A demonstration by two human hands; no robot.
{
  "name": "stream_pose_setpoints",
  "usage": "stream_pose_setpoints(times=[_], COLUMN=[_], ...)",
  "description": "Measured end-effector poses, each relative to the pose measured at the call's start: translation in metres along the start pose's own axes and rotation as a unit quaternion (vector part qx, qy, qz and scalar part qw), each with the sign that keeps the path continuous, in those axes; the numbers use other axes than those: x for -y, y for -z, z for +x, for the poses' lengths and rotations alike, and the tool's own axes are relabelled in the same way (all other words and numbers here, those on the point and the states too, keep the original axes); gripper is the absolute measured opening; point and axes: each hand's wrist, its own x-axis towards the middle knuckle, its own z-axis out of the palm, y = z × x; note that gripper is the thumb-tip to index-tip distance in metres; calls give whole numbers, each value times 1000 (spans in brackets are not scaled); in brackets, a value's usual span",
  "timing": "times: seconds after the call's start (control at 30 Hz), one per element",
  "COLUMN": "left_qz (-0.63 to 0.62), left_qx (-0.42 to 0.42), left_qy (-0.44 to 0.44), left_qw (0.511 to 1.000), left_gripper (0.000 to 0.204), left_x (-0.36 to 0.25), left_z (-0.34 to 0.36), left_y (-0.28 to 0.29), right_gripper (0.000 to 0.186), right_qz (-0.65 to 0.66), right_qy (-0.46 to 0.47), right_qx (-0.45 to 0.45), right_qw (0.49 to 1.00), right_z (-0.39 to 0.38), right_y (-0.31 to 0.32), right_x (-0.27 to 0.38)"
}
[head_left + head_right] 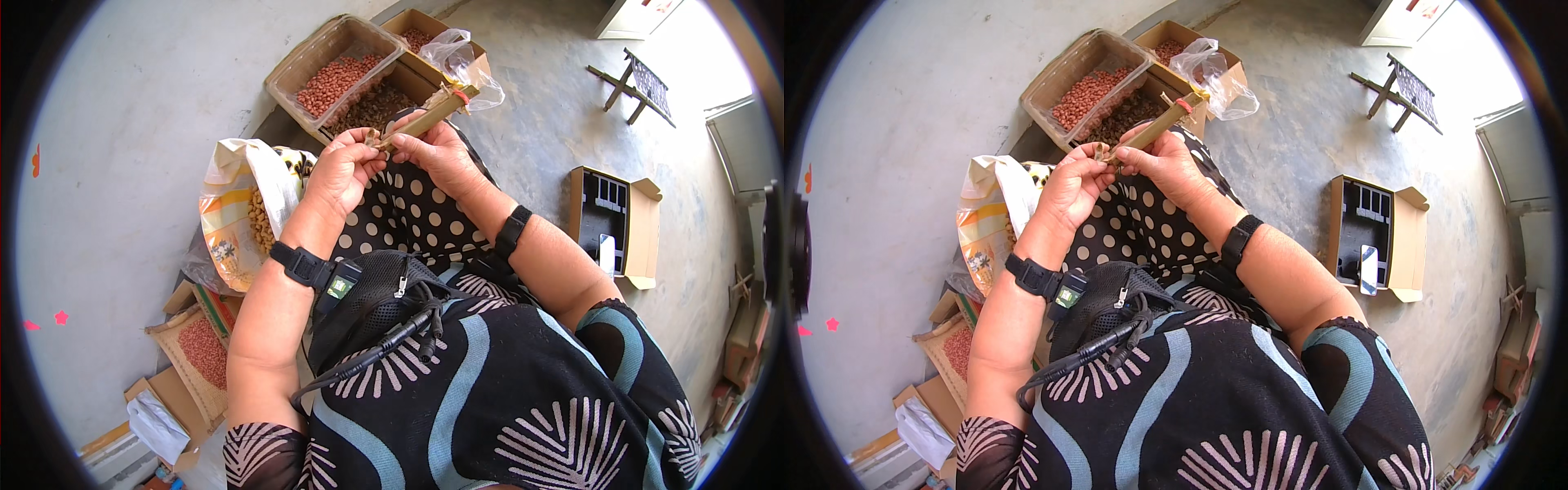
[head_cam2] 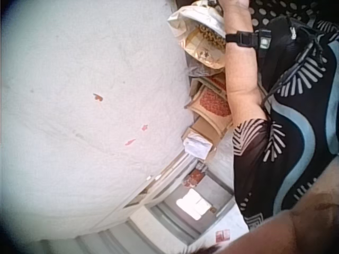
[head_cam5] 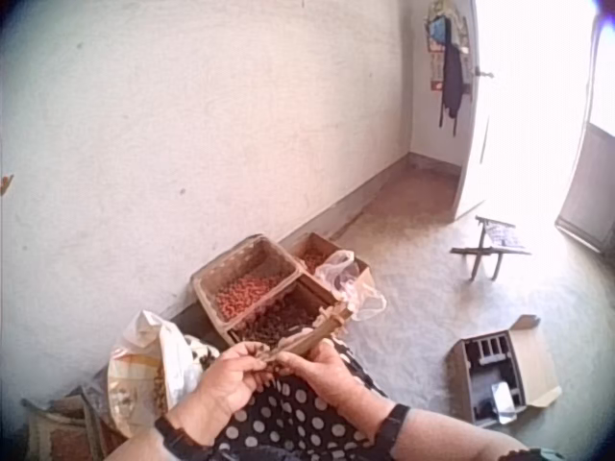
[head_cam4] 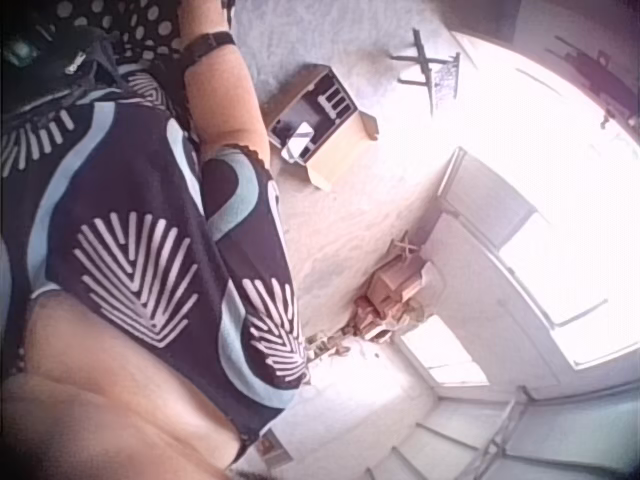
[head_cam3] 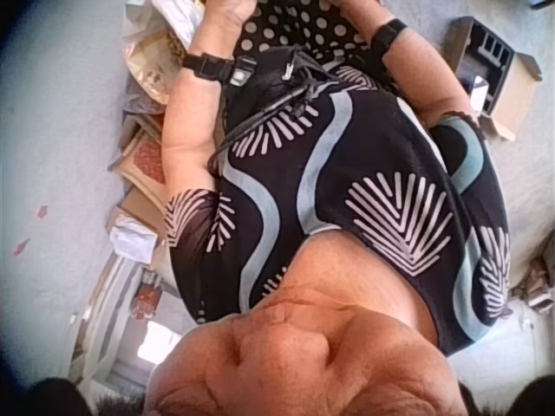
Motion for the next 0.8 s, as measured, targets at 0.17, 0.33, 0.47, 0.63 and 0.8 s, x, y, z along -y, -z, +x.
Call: stream_pose_setpoints(times=[0.17, 0.33, 0.47, 0.63, 0.8], left_qz=[-20, -23, -46, -25, -37], left_qx=[-25, -16, -8, 1, -7], left_qy=[-8, 2, 10, 9, -12], left_qw=[999, 1000, 999, 1000, 999], left_gripper=[25, 23, 20, 18, 16], left_x=[2, 1, -2, -2, 2], left_z=[3, 3, 0, 1, 3], left_y=[3, 1, -3, -1, 3], right_gripper=[26, 27, 28, 28, 27], right_qz=[-2, -2, 9, 5, -4], right_qy=[-4, -5, -5, 0, 1], right_qx=[1, 6, 4, 10, 16], right_qw=[1000, 1000, 1000, 1000, 1000], right_z=[-1, 0, -1, 0, -1], right_y=[-1, 1, 1, 2, 1], right_x=[1, 1, 0, 0, 1])
